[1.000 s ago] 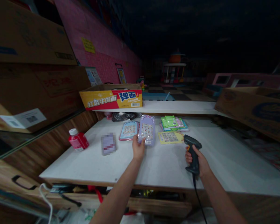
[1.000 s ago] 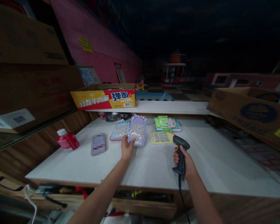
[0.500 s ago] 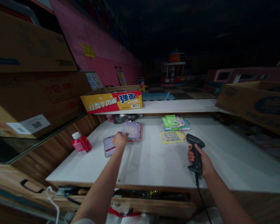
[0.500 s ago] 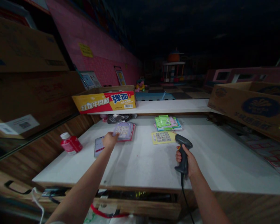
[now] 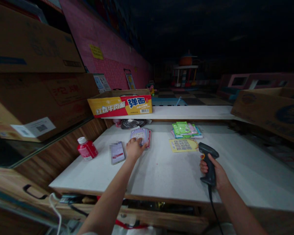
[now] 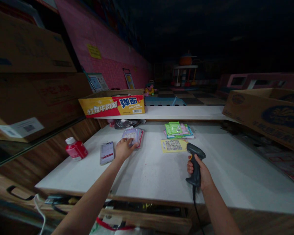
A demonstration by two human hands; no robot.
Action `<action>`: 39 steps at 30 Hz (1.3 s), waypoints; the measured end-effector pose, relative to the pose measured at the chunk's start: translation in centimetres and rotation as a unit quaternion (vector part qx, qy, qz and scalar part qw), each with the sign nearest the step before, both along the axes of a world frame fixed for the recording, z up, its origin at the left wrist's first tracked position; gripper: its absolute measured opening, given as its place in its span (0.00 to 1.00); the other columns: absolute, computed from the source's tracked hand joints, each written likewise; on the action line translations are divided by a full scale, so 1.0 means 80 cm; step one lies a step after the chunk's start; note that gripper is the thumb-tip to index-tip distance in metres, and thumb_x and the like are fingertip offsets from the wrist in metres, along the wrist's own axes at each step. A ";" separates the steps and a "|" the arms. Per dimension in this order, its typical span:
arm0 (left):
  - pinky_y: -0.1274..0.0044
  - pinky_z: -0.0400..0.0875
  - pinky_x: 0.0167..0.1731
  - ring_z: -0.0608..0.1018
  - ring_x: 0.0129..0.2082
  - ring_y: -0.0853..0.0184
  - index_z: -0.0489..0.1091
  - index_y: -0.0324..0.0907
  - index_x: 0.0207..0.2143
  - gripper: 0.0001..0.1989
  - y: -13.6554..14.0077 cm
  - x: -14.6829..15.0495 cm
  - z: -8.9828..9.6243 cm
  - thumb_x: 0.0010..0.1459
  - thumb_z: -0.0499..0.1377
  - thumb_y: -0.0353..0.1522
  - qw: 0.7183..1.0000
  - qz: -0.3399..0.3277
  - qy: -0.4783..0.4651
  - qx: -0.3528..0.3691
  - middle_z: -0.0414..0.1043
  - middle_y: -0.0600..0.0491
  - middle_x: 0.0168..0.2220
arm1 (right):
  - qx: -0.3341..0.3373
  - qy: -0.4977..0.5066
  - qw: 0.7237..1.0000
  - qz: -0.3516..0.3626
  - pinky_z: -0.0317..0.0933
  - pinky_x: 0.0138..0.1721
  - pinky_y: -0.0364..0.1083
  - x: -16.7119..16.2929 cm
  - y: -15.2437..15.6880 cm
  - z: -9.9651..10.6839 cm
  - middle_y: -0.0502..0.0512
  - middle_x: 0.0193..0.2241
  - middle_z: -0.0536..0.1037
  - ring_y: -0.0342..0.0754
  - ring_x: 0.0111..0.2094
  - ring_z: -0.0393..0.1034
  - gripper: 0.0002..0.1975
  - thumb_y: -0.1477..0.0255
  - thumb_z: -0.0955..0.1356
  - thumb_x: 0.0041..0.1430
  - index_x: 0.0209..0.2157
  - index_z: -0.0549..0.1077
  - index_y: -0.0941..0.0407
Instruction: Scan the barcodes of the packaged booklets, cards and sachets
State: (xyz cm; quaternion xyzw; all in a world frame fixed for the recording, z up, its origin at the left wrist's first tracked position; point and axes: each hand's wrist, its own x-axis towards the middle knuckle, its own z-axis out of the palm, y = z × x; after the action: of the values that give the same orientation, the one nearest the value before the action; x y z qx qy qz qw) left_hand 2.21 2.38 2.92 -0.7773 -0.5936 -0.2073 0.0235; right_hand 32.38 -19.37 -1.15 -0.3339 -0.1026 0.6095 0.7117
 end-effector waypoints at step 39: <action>0.65 0.70 0.45 0.77 0.45 0.48 0.68 0.44 0.21 0.24 0.022 0.203 -0.039 0.19 0.74 0.38 0.959 -0.204 -0.049 -0.191 0.76 0.46 0.31 | 0.023 -0.005 0.999 -0.029 0.53 0.14 0.35 -0.002 0.007 0.007 0.43 0.17 0.63 0.36 0.16 0.55 0.18 0.61 0.76 0.45 0.30 0.69 0.56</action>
State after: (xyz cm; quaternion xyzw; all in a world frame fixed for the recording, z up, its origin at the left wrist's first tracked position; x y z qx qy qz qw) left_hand 18.43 4.18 -0.18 -0.8608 -0.4514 -0.1281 -0.1971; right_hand 32.19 -18.80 -0.62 -0.3237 -0.1105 0.5841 0.7361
